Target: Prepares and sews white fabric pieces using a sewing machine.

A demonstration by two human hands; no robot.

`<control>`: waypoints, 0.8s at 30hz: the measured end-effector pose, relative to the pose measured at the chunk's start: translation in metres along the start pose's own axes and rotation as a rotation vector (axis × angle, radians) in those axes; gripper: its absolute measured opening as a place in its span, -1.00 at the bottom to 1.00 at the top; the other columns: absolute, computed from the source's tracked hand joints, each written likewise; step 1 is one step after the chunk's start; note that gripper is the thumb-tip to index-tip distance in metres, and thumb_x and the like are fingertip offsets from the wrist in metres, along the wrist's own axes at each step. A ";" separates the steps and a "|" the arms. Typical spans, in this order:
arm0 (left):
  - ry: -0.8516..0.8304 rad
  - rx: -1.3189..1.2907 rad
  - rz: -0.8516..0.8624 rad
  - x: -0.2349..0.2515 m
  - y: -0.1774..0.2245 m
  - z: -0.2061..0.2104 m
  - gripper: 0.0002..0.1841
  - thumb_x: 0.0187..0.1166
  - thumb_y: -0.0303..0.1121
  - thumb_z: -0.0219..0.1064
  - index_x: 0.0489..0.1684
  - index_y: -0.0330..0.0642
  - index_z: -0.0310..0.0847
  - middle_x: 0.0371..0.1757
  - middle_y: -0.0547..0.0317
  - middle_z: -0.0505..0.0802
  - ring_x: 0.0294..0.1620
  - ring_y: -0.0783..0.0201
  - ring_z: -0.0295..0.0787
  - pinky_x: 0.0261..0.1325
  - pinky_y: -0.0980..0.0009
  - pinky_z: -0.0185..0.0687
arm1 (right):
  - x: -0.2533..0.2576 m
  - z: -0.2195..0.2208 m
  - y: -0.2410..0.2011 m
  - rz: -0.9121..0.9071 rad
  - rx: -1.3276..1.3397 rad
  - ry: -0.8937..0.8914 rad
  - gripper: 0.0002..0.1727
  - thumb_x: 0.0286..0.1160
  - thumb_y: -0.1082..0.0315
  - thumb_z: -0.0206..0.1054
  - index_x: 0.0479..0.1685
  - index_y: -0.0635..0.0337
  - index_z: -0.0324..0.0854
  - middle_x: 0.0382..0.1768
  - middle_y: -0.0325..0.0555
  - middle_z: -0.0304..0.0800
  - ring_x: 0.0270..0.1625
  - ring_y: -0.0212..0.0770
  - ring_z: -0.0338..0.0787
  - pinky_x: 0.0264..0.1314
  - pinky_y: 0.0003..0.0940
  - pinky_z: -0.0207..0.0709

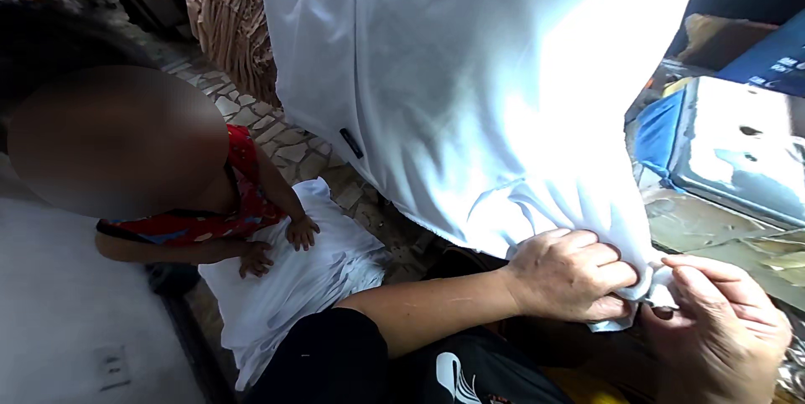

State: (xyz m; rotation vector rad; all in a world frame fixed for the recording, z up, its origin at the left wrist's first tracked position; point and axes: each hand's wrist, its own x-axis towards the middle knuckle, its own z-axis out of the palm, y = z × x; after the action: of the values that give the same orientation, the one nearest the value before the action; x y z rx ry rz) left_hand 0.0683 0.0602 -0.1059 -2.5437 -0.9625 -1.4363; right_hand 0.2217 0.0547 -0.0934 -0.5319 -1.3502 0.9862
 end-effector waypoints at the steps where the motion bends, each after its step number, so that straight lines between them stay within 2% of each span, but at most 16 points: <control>1: 0.003 0.000 0.000 0.000 0.000 0.000 -0.80 0.29 -0.27 0.42 -0.54 -0.23 0.76 -0.53 0.07 0.76 -0.36 0.05 0.75 -0.32 0.20 0.53 | 0.000 0.000 0.000 0.000 0.003 -0.004 -0.78 0.69 0.39 0.21 -0.02 -0.08 0.78 -0.24 -0.62 0.85 -0.44 -0.72 0.65 -0.35 -0.83 0.53; 15: 0.004 0.004 0.013 0.000 -0.001 0.001 -0.80 0.31 -0.27 0.40 -0.53 -0.23 0.76 -0.52 0.07 0.76 -0.35 0.06 0.75 -0.31 0.20 0.52 | 0.000 0.001 -0.001 0.014 0.000 0.012 -0.76 0.68 0.43 0.19 -0.05 -0.08 0.78 -0.29 -0.62 0.83 -0.48 -0.72 0.63 -0.39 -0.84 0.51; 24: 0.002 0.006 0.009 0.000 0.000 0.000 -0.80 0.30 -0.27 0.42 -0.53 -0.23 0.76 -0.52 0.07 0.76 -0.35 0.06 0.75 -0.31 0.20 0.53 | 0.000 0.001 -0.001 -0.002 -0.002 0.002 -0.75 0.68 0.43 0.19 -0.04 -0.07 0.78 -0.25 -0.61 0.85 -0.44 -0.71 0.65 -0.36 -0.83 0.52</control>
State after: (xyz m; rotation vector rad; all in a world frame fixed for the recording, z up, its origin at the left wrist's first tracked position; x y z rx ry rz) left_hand 0.0685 0.0604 -0.1060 -2.5381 -0.9519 -1.4309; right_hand 0.2213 0.0536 -0.0922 -0.5335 -1.3496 0.9823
